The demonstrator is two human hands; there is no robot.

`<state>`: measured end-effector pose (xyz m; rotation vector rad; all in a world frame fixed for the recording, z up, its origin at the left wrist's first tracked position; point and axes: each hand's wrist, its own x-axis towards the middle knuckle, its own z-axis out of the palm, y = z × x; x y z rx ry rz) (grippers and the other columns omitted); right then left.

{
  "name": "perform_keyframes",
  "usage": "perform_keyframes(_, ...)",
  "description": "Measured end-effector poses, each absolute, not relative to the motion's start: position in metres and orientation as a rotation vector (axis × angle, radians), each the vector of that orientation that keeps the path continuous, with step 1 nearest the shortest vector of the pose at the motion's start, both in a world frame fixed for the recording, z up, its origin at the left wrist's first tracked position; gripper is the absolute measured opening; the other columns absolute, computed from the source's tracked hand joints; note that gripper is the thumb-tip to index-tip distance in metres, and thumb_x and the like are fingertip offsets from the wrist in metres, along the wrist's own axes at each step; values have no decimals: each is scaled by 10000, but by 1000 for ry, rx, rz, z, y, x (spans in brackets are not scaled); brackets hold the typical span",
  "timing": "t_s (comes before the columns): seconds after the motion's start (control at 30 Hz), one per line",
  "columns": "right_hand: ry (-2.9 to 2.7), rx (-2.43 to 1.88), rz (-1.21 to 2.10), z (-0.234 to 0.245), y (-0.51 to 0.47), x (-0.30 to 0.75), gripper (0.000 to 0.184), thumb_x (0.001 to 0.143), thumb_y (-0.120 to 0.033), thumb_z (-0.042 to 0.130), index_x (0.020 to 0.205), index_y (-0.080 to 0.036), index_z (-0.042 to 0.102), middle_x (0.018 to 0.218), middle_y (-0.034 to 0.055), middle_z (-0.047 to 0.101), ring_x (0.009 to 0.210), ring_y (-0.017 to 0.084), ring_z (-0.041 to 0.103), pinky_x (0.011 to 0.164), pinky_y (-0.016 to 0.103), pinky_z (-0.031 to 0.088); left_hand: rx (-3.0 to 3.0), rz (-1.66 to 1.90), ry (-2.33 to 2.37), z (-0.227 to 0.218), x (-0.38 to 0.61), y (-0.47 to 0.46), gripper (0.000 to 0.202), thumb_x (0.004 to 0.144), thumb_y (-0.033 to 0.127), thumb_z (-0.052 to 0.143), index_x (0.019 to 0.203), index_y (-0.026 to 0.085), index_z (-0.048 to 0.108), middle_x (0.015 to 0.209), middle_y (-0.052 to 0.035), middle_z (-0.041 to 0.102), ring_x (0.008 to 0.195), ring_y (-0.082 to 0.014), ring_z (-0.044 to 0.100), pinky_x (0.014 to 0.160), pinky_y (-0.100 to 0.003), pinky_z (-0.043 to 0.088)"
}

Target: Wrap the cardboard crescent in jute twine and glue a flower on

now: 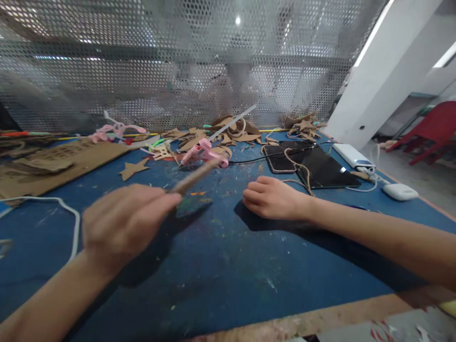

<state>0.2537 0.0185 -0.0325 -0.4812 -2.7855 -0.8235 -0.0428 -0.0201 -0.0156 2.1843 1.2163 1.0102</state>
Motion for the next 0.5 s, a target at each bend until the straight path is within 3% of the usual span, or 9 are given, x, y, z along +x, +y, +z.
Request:
perform_keyframes(0.13,-2684,-747,-863,-2,2,283,197,866,-178,454,712,-180,578,707,48,548,656,170,441,587,322,274,2480,851,1023,-32,-24,-30,263,883,363,479,1098,290,613,825,-61,642,809,-225,609,665,-312,499)
perform_keyframes(0.27,-2404,-1156,-796,24,-28,339,153,789,-153,413,665,-208,483,652,46,493,564,165,404,539,307,290,2899,640,693,-46,-15,-31,298,894,197,451,1093,326,630,883,-45,684,824,-204,610,766,-326,483)
perform_keyframes(0.4,-2396,-1435,-504,27,-66,386,233,841,-214,394,611,-225,430,579,26,480,497,153,413,507,305,291,3156,684,450,-47,-6,-31,375,916,114,363,1098,309,627,806,-35,693,787,-194,607,766,-314,477)
perform_keyframes(0.5,-2375,-1629,-307,27,-101,410,302,884,-339,432,613,-223,499,577,29,530,536,164,495,533,294,345,3199,790,413,-41,-4,-31,374,920,100,358,1090,291,631,816,-32,703,769,-185,614,787,-308,489)
